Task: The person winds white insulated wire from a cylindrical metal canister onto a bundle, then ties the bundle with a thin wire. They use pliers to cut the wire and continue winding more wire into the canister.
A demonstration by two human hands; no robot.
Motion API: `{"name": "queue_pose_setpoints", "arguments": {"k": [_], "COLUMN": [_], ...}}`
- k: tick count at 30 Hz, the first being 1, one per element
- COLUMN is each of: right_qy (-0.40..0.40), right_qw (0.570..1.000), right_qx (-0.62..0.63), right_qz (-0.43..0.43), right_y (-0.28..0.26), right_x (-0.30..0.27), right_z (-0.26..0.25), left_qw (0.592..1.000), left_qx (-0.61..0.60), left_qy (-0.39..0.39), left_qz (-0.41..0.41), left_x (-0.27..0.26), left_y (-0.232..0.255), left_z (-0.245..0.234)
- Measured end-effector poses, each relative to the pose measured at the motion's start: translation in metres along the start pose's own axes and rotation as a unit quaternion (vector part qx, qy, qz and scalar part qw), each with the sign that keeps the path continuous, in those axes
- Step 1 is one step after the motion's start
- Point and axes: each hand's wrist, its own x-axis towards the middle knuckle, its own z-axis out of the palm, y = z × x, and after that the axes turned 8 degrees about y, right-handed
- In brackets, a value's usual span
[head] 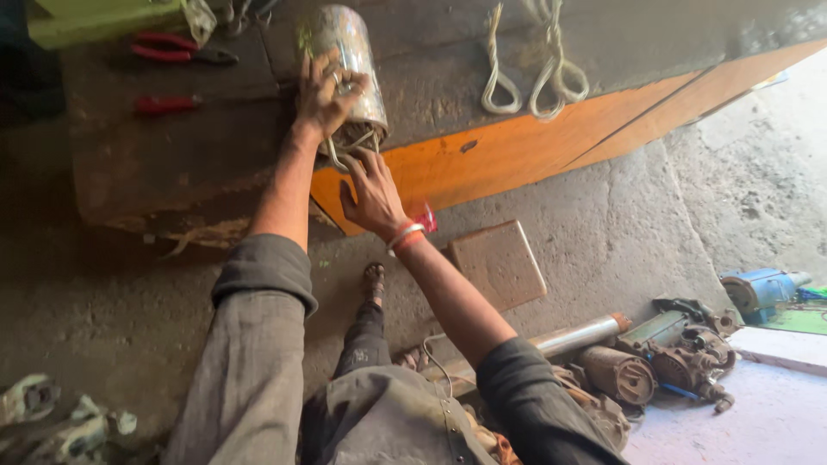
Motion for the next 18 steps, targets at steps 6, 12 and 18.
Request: {"name": "queue_pose_setpoints", "arguments": {"k": [6, 12, 18], "right_qy": [-0.064, -0.182, -0.095], "right_qw": [0.993, 0.981, 0.992], "right_qx": [-0.088, -0.059, 0.033], "right_qz": [-0.049, 0.016, -0.078], "right_y": [0.016, 0.047, 0.055], "right_x": [0.019, 0.043, 0.045], "right_z": [-0.002, 0.009, 0.008], "left_qw": [0.996, 0.998, 0.999], "left_qx": [-0.037, 0.023, 0.041], "left_qy": [-0.073, -0.05, -0.03], "left_qz": [-0.028, 0.006, -0.018], "left_x": [0.004, 0.008, -0.011], "left_y": [-0.004, 0.009, 0.044], "left_z": [0.011, 0.013, -0.005]}}
